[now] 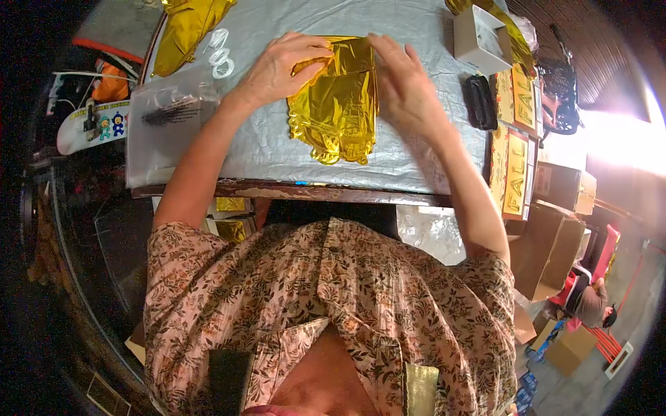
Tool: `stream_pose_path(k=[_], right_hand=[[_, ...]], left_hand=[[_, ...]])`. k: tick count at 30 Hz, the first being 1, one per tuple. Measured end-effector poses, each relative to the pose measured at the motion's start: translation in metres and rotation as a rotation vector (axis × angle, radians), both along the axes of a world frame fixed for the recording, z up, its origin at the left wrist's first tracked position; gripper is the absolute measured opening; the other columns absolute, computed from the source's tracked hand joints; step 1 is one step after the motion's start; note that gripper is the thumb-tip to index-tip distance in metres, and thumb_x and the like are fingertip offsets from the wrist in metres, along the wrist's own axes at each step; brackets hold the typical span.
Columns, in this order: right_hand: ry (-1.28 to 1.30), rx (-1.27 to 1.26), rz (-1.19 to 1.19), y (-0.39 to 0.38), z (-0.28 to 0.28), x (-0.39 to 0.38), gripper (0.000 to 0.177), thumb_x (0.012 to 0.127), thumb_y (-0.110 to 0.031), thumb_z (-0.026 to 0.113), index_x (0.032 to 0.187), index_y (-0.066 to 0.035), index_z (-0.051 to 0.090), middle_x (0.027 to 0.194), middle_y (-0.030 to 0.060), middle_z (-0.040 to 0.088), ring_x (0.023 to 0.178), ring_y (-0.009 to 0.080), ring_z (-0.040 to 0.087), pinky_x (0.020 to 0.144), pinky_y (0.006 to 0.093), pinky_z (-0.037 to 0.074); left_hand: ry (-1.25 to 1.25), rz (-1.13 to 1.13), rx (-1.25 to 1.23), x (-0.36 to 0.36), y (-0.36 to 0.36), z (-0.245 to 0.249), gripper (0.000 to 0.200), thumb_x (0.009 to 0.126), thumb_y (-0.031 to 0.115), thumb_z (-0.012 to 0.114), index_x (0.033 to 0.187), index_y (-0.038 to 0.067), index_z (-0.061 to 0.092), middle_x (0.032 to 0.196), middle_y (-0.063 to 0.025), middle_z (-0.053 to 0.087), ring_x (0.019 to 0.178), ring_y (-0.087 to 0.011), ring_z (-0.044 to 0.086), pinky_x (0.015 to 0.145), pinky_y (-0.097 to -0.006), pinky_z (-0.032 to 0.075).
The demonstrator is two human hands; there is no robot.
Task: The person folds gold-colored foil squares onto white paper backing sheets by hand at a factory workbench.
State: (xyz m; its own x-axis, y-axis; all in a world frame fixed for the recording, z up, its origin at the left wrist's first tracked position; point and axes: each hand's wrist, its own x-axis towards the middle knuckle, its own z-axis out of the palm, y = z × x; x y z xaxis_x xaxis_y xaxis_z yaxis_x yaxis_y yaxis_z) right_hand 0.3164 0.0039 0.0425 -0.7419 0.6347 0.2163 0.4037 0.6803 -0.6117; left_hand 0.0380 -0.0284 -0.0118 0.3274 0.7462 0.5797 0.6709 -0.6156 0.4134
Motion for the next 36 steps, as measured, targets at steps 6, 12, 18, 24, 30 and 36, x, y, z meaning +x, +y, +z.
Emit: stream_pose_path(k=[6, 12, 18, 24, 30, 36], right_hand=[[-0.227, 0.376, -0.238, -0.015, -0.061, -0.039, 0.072, 0.107, -0.046, 0.048, 0.154, 0.006, 0.035, 0.162, 0.0263, 0.035, 0.152, 0.0396, 0.032, 0.125, 0.0524, 0.024], [-0.260, 0.427, -0.254, -0.018, -0.062, -0.041, 0.074, 0.106, -0.047, 0.049, 0.152, 0.010, 0.036, 0.160, 0.0275, 0.036, 0.151, 0.0409, 0.033, 0.124, 0.0524, 0.026], [-0.211, 0.410, -0.261, -0.019, -0.062, -0.042, 0.071, 0.106, -0.043, 0.052, 0.152, 0.009, 0.035, 0.160, 0.0282, 0.036, 0.150, 0.0427, 0.033, 0.123, 0.0533, 0.026], [-0.249, 0.457, -0.255, -0.020, -0.065, -0.039, 0.073, 0.106, -0.044, 0.051, 0.153, 0.010, 0.034, 0.160, 0.0296, 0.034, 0.150, 0.0437, 0.031, 0.124, 0.0526, 0.024], [-0.346, 0.440, -0.280, -0.031, -0.047, -0.046, 0.069, 0.107, -0.039, 0.052, 0.153, 0.008, 0.034, 0.160, 0.0289, 0.035, 0.149, 0.0454, 0.033, 0.123, 0.0518, 0.027], [0.090, 0.273, -0.158, -0.027, -0.062, -0.064, 0.040, 0.106, -0.022, 0.055, 0.138, 0.002, 0.053, 0.146, 0.0243, 0.052, 0.134, 0.0438, 0.051, 0.112, 0.0451, 0.044]], left_hand=[[-0.127, -0.041, -0.053, 0.000, 0.003, 0.003, 0.022, 0.093, 0.019, 0.072, 0.107, 0.003, 0.075, 0.115, -0.0097, 0.074, 0.104, -0.0314, 0.069, 0.094, -0.0392, 0.055], [-0.228, 0.158, -0.226, -0.039, 0.030, 0.005, 0.024, 0.100, 0.018, 0.065, 0.119, 0.005, 0.073, 0.117, -0.0079, 0.075, 0.108, -0.0214, 0.072, 0.092, -0.0324, 0.055], [-0.259, 0.230, -0.569, -0.025, 0.044, 0.016, 0.034, 0.087, 0.037, 0.078, 0.104, 0.007, 0.077, 0.110, -0.0153, 0.072, 0.107, -0.0296, 0.069, 0.091, -0.0425, 0.053], [-0.158, 0.262, -0.364, -0.024, 0.048, 0.010, 0.036, 0.077, 0.038, 0.086, 0.092, 0.007, 0.077, 0.095, -0.0150, 0.071, 0.093, -0.0318, 0.069, 0.082, -0.0415, 0.055], [-0.180, 0.243, -0.351, -0.023, 0.049, 0.008, 0.036, 0.076, 0.038, 0.086, 0.093, 0.007, 0.077, 0.095, -0.0172, 0.069, 0.094, -0.0337, 0.068, 0.083, -0.0421, 0.054], [-0.197, 0.243, -0.284, -0.021, 0.044, -0.001, 0.031, 0.082, 0.032, 0.082, 0.099, 0.006, 0.075, 0.098, -0.0172, 0.070, 0.093, -0.0321, 0.069, 0.082, -0.0404, 0.056]])
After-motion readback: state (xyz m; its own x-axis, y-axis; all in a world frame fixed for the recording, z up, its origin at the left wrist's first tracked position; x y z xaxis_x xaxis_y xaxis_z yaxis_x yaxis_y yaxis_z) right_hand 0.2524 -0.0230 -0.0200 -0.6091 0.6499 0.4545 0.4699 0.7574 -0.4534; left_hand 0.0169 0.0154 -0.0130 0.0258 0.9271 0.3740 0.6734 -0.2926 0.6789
